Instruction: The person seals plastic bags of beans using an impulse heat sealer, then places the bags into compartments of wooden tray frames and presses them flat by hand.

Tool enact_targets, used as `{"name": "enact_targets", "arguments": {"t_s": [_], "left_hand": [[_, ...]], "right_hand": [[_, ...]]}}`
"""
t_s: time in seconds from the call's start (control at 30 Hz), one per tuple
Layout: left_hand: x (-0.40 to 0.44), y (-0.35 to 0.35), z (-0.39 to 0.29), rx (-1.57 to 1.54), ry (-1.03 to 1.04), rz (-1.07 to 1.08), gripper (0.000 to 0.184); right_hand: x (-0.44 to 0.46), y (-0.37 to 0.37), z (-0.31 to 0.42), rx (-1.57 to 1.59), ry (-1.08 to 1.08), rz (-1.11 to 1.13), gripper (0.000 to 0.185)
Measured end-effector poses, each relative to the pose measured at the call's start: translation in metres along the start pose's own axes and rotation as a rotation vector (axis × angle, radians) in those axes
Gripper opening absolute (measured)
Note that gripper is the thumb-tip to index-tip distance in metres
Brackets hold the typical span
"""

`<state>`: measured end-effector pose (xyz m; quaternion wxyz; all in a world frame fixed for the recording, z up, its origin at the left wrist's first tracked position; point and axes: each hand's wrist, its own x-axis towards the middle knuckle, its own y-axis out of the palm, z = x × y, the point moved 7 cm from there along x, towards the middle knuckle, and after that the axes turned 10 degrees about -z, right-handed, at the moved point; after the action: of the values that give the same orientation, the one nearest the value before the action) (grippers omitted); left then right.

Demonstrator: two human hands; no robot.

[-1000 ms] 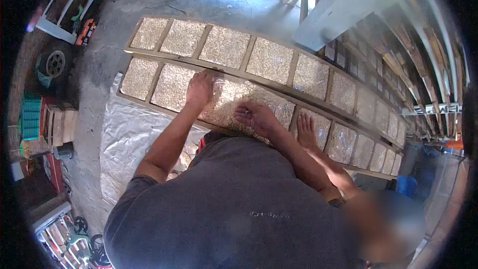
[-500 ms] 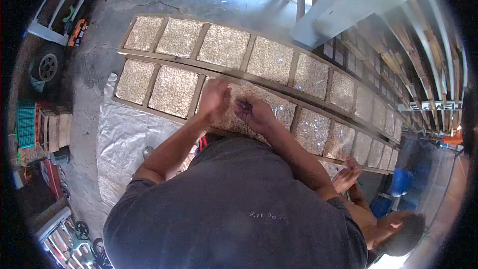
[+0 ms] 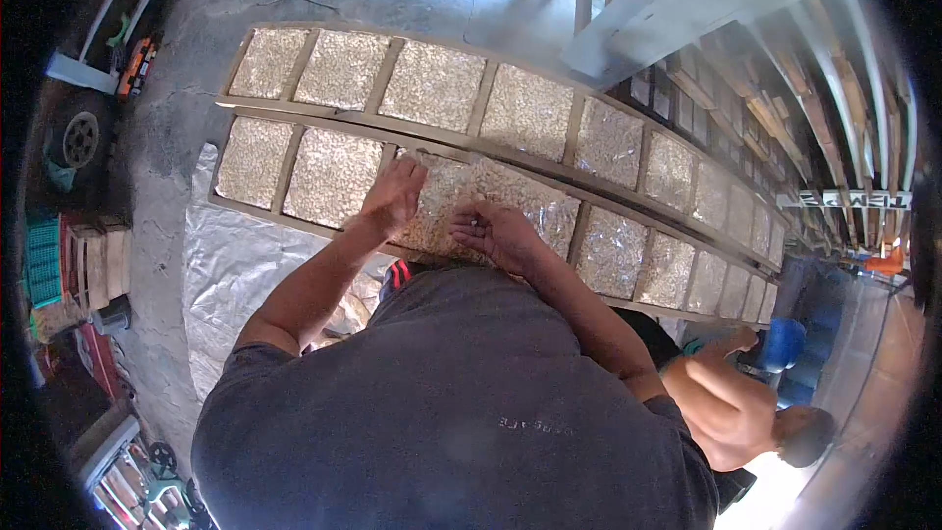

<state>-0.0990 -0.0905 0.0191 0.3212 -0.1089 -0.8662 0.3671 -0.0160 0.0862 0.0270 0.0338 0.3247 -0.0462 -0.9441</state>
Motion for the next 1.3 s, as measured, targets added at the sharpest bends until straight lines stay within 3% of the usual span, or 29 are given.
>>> {"name": "enact_targets", "arguments": {"t_s": [0.1, 0.17, 0.23, 0.33, 0.43, 0.53, 0.63, 0.73, 0.83, 1.03, 1.13, 1.23, 1.3], "left_hand": [[-0.009, -0.002, -0.029, -0.328, -0.105, 0.073, 0.014], [-0.015, -0.006, -0.072, -0.372, -0.074, 0.150, 0.019], [-0.015, -0.007, -0.103, -0.161, 0.035, 0.285, 0.033], [-0.014, -0.029, -0.093, -0.359, -0.010, -0.078, 0.032], [-0.051, -0.029, -0.041, -0.161, -0.219, -0.456, 0.039], [-0.032, -0.054, -0.034, 0.386, -0.252, -0.034, 0.033], [-0.043, -0.039, -0.021, 0.244, -0.142, 0.044, 0.027], [-0.044, -0.018, -0.003, 0.189, -0.209, 0.121, 0.021], [-0.030, -0.020, -0.016, 0.157, -0.207, -0.094, 0.019], [-0.027, -0.003, -0.008, 0.214, -0.253, 0.106, 0.017], [-0.025, 0.005, -0.001, 0.303, -0.274, 0.128, 0.018], [-0.019, -0.001, -0.015, 0.114, -0.322, 0.194, 0.013], [-0.005, -0.018, -0.060, -0.189, -0.142, 0.134, 0.014]], "right_hand": [[0.018, -0.002, -0.021, -0.328, -0.178, 0.110, 0.041], [0.014, 0.012, -0.027, -0.049, 0.007, 0.130, 0.041], [-0.009, 0.043, -0.001, 0.604, 0.423, 0.096, 0.042], [-0.004, 0.031, -0.015, 0.661, 0.358, 0.013, 0.037], [-0.002, 0.013, -0.029, 0.446, 0.339, -0.122, 0.031], [-0.009, 0.019, -0.006, 0.430, 0.293, -0.198, 0.029], [-0.005, 0.019, -0.010, 0.428, 0.263, -0.127, 0.032], [-0.007, 0.021, -0.011, 0.460, 0.253, -0.047, 0.035], [-0.012, 0.018, -0.009, 0.484, 0.272, -0.101, 0.034], [-0.009, 0.010, -0.016, 0.464, 0.258, -0.145, 0.034], [-0.012, 0.014, -0.013, 0.469, 0.258, -0.102, 0.043], [-0.012, 0.018, -0.010, 0.473, 0.255, -0.087, 0.041], [-0.012, 0.025, -0.001, 0.501, 0.235, -0.025, 0.033]]}}
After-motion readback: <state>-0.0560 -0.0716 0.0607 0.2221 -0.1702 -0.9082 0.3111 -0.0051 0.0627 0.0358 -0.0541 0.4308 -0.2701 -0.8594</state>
